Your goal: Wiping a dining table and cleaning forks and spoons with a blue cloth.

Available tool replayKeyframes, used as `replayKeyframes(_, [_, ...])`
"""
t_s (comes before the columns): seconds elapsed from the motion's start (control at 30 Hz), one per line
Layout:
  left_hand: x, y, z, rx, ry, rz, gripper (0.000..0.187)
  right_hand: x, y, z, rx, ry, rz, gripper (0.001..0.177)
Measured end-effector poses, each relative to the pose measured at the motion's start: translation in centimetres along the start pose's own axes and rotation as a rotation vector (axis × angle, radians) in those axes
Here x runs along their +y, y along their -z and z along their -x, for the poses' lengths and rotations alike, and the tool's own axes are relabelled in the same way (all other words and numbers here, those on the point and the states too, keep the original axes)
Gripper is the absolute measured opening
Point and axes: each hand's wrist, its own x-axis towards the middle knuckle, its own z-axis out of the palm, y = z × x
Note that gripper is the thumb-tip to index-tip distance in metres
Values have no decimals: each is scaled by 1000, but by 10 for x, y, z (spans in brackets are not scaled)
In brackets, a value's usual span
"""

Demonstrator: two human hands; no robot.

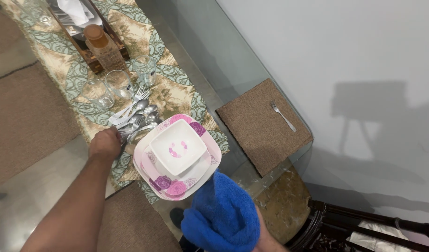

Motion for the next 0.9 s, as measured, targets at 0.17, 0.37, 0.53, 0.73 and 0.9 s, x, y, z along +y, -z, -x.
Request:
replayKeyframes(0.17, [-35,-7,5,-136,192,266,21,-8,-43,16,68,-148,-77,85])
replayKeyframes(0.37, [-89,-49,3,-131,323,661,18,-11,-50,23,144,-157,-60,82])
replayKeyframes(0.53, [-103,-71,7,-143,404,916,15,-12,-52,30,125,-131,-67,77])
replayKeyframes(0.73, [-75,-66,14,-206,370,698,17,-12,-45,33,180,-125,-65,75])
replayKeyframes(0.9, [-42,-41,11,-202,249,241,23,-8,-34,31,184,-81,-76,64])
